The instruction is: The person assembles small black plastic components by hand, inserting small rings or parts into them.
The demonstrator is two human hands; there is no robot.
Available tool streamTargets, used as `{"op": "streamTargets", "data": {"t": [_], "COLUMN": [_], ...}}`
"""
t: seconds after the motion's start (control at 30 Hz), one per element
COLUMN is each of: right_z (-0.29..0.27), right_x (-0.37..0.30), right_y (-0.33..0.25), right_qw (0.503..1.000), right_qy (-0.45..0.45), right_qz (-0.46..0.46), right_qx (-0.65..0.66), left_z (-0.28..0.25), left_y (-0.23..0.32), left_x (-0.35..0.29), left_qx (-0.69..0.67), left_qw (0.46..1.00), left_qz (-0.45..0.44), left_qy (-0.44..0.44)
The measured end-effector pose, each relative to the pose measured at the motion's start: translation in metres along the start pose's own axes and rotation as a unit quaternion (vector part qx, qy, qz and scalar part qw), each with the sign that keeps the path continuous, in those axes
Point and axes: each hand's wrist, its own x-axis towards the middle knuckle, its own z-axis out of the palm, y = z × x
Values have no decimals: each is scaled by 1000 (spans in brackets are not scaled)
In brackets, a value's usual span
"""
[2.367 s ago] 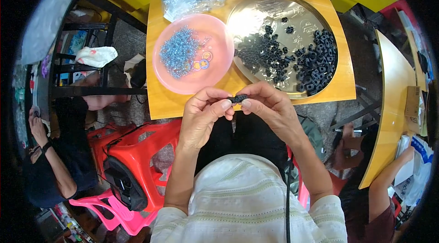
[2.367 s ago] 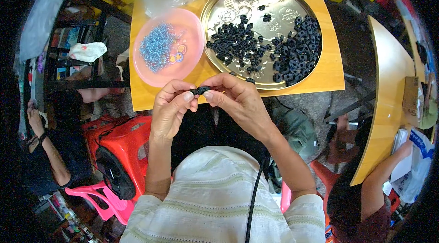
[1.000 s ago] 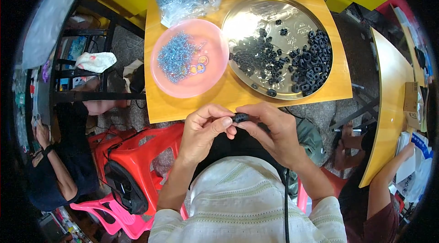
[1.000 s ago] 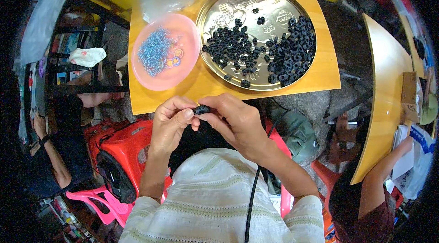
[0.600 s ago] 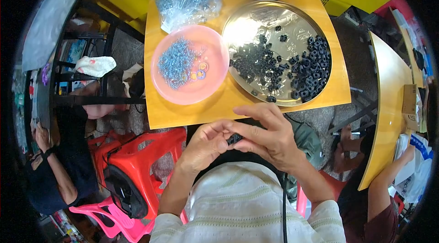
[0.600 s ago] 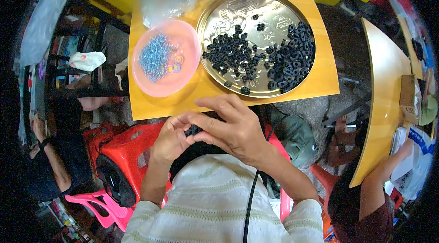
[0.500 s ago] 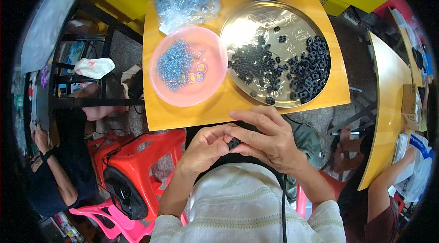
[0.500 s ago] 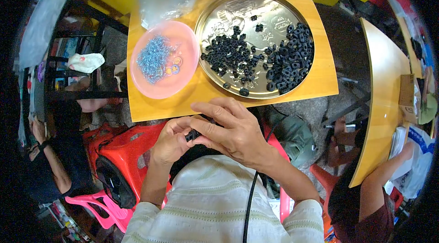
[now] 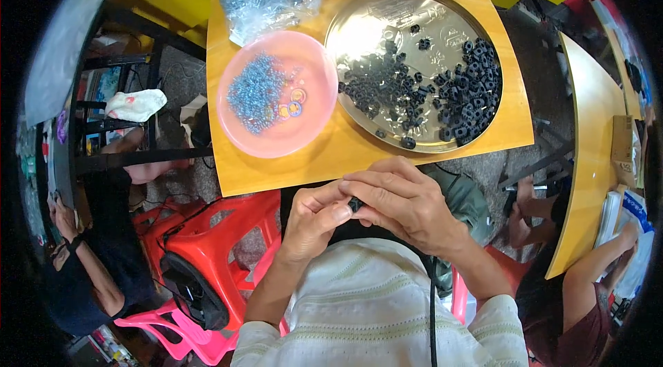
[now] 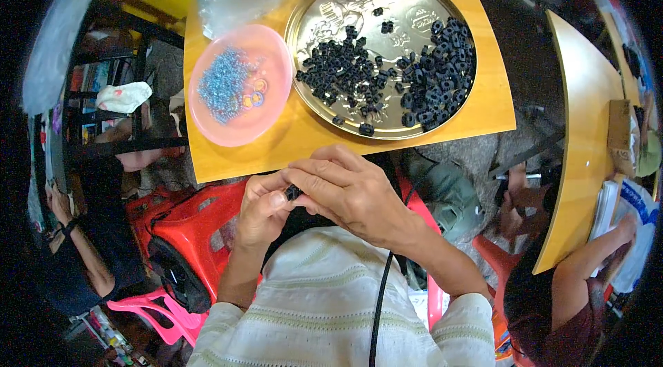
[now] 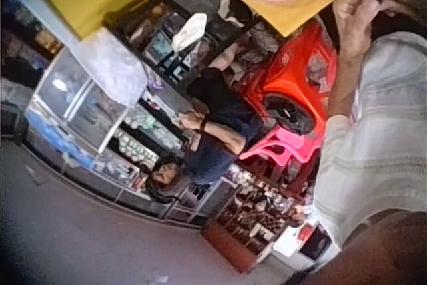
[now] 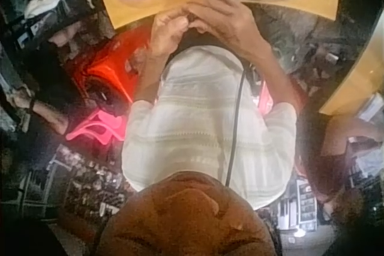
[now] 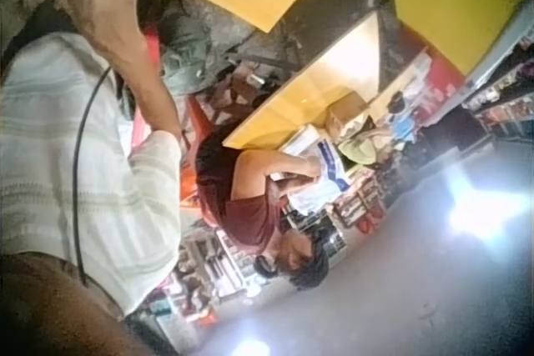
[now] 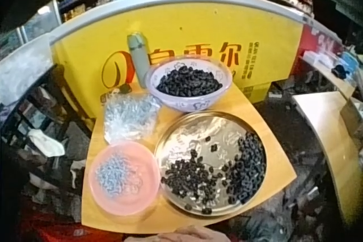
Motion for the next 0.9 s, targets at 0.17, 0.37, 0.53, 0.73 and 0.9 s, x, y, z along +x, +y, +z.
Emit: {"op": "streamTargets", "data": {"t": [0.17,0.37,0.53,0.73,0.9], "right_z": [1,-3,-2,1,5], "right_x": [-2,-1,5,8,11], "right_y": [1,0,-3,-3,0], "right_qw": [1000,990,989,992,996], "right_qy": [3,1,10,31,45], "right_qz": [6,86,107,97,81], "right_qx": [18,112,106,75,-12], "left_z": [5,-5,-6,-20,-27], "left_y": [-3,-6,-16,-26,-27], "left_x": [-1,0,6,10,16], "left_qx": [-15,-51,-154,-206,-230], "left_qw": [999,999,988,977,971], "left_qz": [31,11,-2,-10,-10], "left_qy": [18,-13,-13,-47,-58]}}
